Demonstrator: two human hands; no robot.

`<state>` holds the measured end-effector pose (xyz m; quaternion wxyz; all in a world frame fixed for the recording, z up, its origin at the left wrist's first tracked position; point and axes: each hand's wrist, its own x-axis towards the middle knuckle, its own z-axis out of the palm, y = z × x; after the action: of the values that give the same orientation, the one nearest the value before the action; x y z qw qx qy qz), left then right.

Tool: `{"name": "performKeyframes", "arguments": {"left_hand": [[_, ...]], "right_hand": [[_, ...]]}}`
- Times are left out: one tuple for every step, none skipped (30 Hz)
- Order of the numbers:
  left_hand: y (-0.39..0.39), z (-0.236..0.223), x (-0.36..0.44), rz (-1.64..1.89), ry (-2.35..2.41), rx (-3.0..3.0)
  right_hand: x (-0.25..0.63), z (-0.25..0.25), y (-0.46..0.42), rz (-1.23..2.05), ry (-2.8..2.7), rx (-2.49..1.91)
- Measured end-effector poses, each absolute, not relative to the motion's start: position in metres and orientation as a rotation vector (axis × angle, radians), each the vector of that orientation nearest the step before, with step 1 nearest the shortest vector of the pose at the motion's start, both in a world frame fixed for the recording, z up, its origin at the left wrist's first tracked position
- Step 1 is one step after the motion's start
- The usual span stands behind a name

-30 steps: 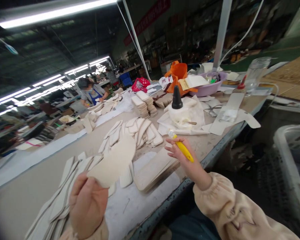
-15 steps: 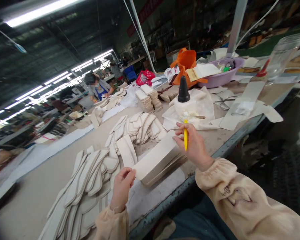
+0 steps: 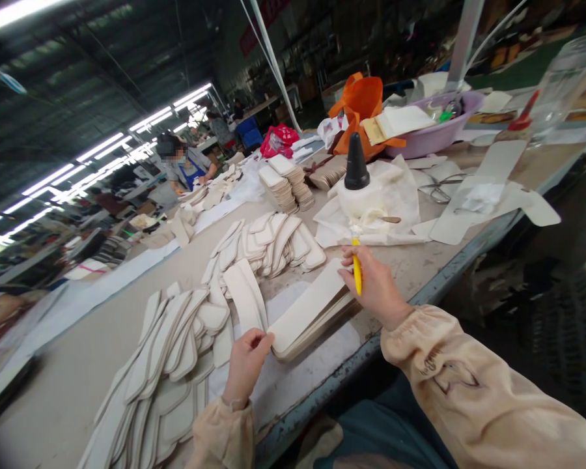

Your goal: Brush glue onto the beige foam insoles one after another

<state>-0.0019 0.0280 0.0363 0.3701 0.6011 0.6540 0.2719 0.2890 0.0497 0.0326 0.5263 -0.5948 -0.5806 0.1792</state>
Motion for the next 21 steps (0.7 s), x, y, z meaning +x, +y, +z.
{"name": "performKeyframes", "arguments": {"left_hand": [[0.028, 0.036, -0.002, 0.689, 1.679, 1.545], [0.028, 0.035, -0.003, 0.682, 1.679, 1.547], [0.028, 0.035, -0.003, 0.676, 1.680, 1.548], [0.027, 0.035, -0.003, 0.670, 1.679, 1.548], [0.027, 0.035, -0.003, 0.667, 1.679, 1.548], [0.027, 0.034, -0.003, 0.665, 1.678, 1.547], [0.027, 0.034, -0.003, 0.664, 1.677, 1.546], [0.027, 0.034, -0.003, 0.665, 1.676, 1.544], [0.027, 0.034, -0.002, 0.667, 1.674, 1.542], [0.027, 0.033, -0.002, 0.669, 1.672, 1.539], [0.027, 0.033, -0.002, 0.671, 1.670, 1.534], [0.027, 0.033, -0.002, 0.672, 1.667, 1.529], [0.027, 0.032, -0.001, 0.673, 1.665, 1.522], [0.027, 0.032, -0.002, 0.674, 1.662, 1.514], [0.027, 0.031, -0.002, 0.676, 1.659, 1.506], [0.027, 0.030, -0.002, 0.678, 1.656, 1.497], [0.027, 0.029, -0.003, 0.681, 1.654, 1.488], [0.027, 0.028, -0.003, 0.685, 1.652, 1.478], [0.026, 0.027, -0.004, 0.689, 1.651, 1.468], [0.026, 0.026, -0.004, 0.694, 1.650, 1.457], [0.026, 0.025, -0.005, 0.700, 1.651, 1.446]], "right_hand": [[0.289, 0.031, 0.050, 0.433, -1.388, -1.429], [0.289, 0.030, 0.050, 0.439, -1.390, -1.435], [0.289, 0.028, 0.050, 0.442, -1.393, -1.437], [0.289, 0.026, 0.051, 0.440, -1.399, -1.439], [0.290, 0.024, 0.051, 0.433, -1.408, -1.442], [0.290, 0.021, 0.052, 0.418, -1.418, -1.445], [0.291, 0.019, 0.053, 0.397, -1.428, -1.450], [0.292, 0.016, 0.054, 0.372, -1.438, -1.457], [0.293, 0.014, 0.054, 0.346, -1.446, -1.463], [0.294, 0.012, 0.055, 0.323, -1.457, -1.468], [0.294, 0.011, 0.056, 0.300, -1.469, -1.475], [0.295, 0.010, 0.056, 0.278, -1.481, -1.481], [0.295, 0.009, 0.056, 0.259, -1.494, -1.486], [0.295, 0.008, 0.056, 0.243, -1.505, -1.487], [0.295, 0.007, 0.057, 0.233, -1.513, -1.487], [0.295, 0.006, 0.057, 0.229, -1.514, -1.487], [0.295, 0.005, 0.057, 0.230, -1.513, -1.486], [0.295, 0.004, 0.057, 0.232, -1.511, -1.488], [0.296, 0.004, 0.057, 0.228, -1.511, -1.493], [0.296, 0.003, 0.057, 0.220, -1.516, -1.498], [0.296, 0.003, 0.057, 0.208, -1.526, -1.502]]}}
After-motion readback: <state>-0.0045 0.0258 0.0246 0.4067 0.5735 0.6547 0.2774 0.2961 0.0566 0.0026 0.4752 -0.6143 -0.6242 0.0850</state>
